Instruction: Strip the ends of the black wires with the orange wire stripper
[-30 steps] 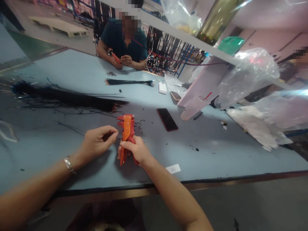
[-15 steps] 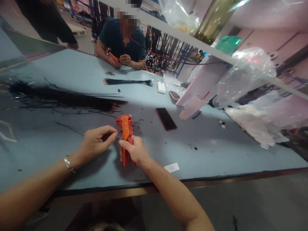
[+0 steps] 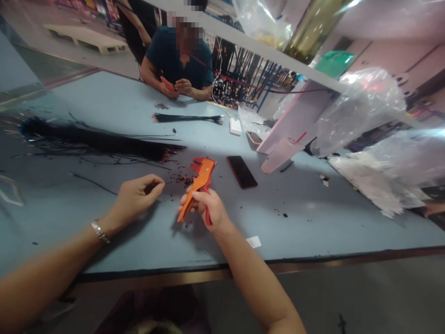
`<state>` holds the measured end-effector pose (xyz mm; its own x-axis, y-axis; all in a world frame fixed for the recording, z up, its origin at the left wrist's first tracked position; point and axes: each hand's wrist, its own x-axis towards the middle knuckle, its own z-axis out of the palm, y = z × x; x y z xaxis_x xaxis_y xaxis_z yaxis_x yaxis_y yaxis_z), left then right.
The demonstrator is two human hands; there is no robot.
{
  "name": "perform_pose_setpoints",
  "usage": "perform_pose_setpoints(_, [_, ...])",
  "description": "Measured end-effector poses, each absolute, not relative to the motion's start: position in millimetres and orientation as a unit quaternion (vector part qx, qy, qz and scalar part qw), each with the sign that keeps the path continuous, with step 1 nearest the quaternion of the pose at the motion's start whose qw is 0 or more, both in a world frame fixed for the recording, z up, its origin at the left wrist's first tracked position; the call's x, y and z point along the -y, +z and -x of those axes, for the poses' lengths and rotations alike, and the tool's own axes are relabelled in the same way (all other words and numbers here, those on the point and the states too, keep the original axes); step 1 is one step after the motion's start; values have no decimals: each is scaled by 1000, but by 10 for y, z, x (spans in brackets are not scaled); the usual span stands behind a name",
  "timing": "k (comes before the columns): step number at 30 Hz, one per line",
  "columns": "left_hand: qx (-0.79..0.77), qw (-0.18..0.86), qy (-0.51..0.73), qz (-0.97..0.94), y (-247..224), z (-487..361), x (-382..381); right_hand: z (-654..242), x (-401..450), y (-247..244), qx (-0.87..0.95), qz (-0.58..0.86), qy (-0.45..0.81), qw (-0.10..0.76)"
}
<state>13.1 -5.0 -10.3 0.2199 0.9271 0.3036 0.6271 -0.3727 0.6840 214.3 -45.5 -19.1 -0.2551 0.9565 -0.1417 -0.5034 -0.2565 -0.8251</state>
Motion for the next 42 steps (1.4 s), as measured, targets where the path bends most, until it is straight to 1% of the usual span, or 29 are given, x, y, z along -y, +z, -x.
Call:
perform_pose_setpoints(3, [-541,217,336,-740,-122,-99,1,-2281,406,-164,261,309,739,539])
perform_pose_setpoints(6, [-533,233,313,-750,-112,-71,-30,-2374,370,-143,208,312,739,559])
perform_pose_setpoints(11, [-479,251,215,-813,-84,-31,-58,-2407,375,-64,193,327,723,576])
perform_pose_setpoints(15, [-436,217,147,-861,-108,-44,-57,-2394,391,0,188,344,713,581])
perform_pose_setpoints(18, [-441,182,141,-867,-146,-92,-52,-2393,387,8,176,340,715,585])
perform_pose_setpoints(20, [-476,160,144,-853,-158,-115,-57,-2398,386,9,182,338,718,581])
perform_pose_setpoints(23, [-545,138,180,-807,-141,-95,-84,-2403,408,26,221,349,734,539])
perform_pose_setpoints(25, [-583,140,219,-769,-110,-47,-109,-2388,443,40,262,351,758,483])
perform_pose_setpoints(29, [-631,143,273,-712,-46,54,-145,-2275,542,2,305,316,830,344])
perform_pose_setpoints(32, [-635,142,286,-703,-31,88,-161,-2151,618,-89,281,312,861,287])
perform_pose_setpoints(35, [-639,136,291,-699,-48,96,-174,-2064,669,-174,249,332,871,262])
perform_pose_setpoints(37, [-638,132,292,-701,-64,96,-178,-2040,679,-203,241,343,870,260])
perform_pose_setpoints(40, [-630,130,295,-706,-78,94,-173,-2044,661,-200,236,369,852,286])
perform_pose_setpoints(42, [-628,134,297,-707,-79,90,-166,-2068,638,-174,238,396,825,326])
